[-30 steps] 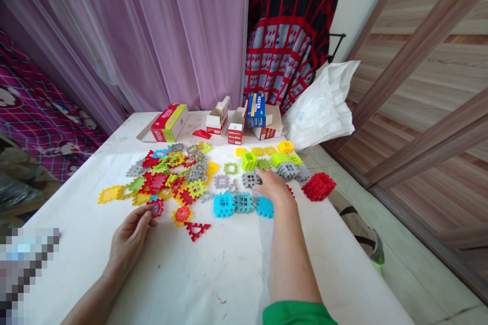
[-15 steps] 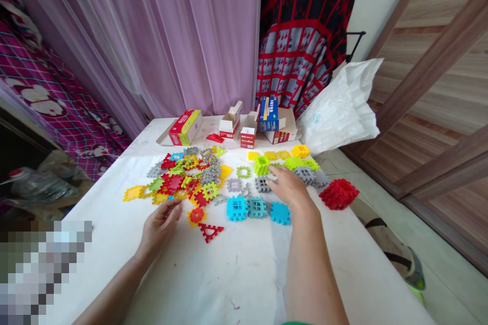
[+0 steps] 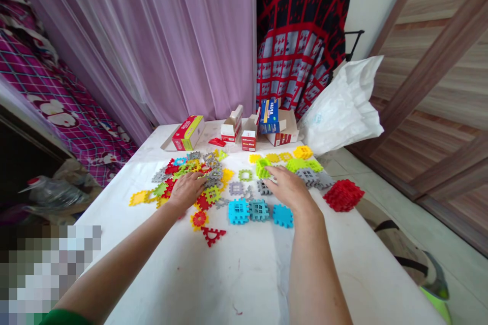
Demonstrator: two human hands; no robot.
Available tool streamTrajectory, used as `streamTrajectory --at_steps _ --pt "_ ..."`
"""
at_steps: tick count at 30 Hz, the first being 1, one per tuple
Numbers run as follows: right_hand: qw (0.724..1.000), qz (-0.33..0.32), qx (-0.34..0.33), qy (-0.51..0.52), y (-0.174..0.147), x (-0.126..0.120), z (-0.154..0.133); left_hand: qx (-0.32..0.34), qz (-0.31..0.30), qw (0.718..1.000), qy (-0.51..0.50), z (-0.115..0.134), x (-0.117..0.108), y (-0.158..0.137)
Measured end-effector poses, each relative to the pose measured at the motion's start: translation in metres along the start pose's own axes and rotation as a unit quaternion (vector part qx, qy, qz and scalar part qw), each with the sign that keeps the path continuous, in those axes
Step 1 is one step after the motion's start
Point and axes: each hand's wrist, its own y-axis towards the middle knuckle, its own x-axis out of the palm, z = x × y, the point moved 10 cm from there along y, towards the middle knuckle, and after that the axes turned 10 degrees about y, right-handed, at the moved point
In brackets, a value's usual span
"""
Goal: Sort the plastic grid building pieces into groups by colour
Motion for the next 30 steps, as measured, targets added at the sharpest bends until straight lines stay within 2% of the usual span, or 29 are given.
streamTrajectory --at_steps 8,15,18,20,22,24,27,28,30 --pt "1.000 0.012 -0.005 0.001 0.000 -0.002 -0.003 -0.009 0.003 1.000 -0.013 -0.008 0.002 0.000" --pt "1.000 -0.018 0.016 0.010 -0.001 -0.001 -0.005 -0.014 -0.004 1.000 -0.015 -0.007 0.004 0.002" --pt "1.000 -0.016 0.016 0.016 -0.001 -0.002 -0.005 -0.060 0.015 0.996 -0.058 -0.018 0.000 0.000" --pt "1.000 -0.013 0.013 0.016 -0.001 -0.002 -0.005 -0.134 0.036 0.982 -0.126 -0.035 -0.004 -0.004" --pt "1.000 -0.014 0.010 0.011 0.000 -0.002 -0.006 -0.219 0.054 0.942 -0.249 -0.052 -0.003 -0.013" --pt "1.000 -0.019 0.007 0.004 0.001 -0.001 -0.009 -0.271 0.045 0.865 -0.419 -0.056 0.006 -0.021" --pt "1.000 -0.019 -0.004 -0.008 0.002 0.000 -0.024 -0.284 -0.005 0.723 -0.629 -0.034 0.017 -0.027" --pt "1.000 -0.017 -0.013 -0.010 0.001 0.000 -0.032 -0.282 -0.019 0.688 -0.668 -0.025 0.018 -0.028" --pt "0.999 -0.010 -0.041 -0.003 0.000 0.000 -0.054 -0.279 -0.036 0.645 -0.711 -0.008 0.016 -0.031"
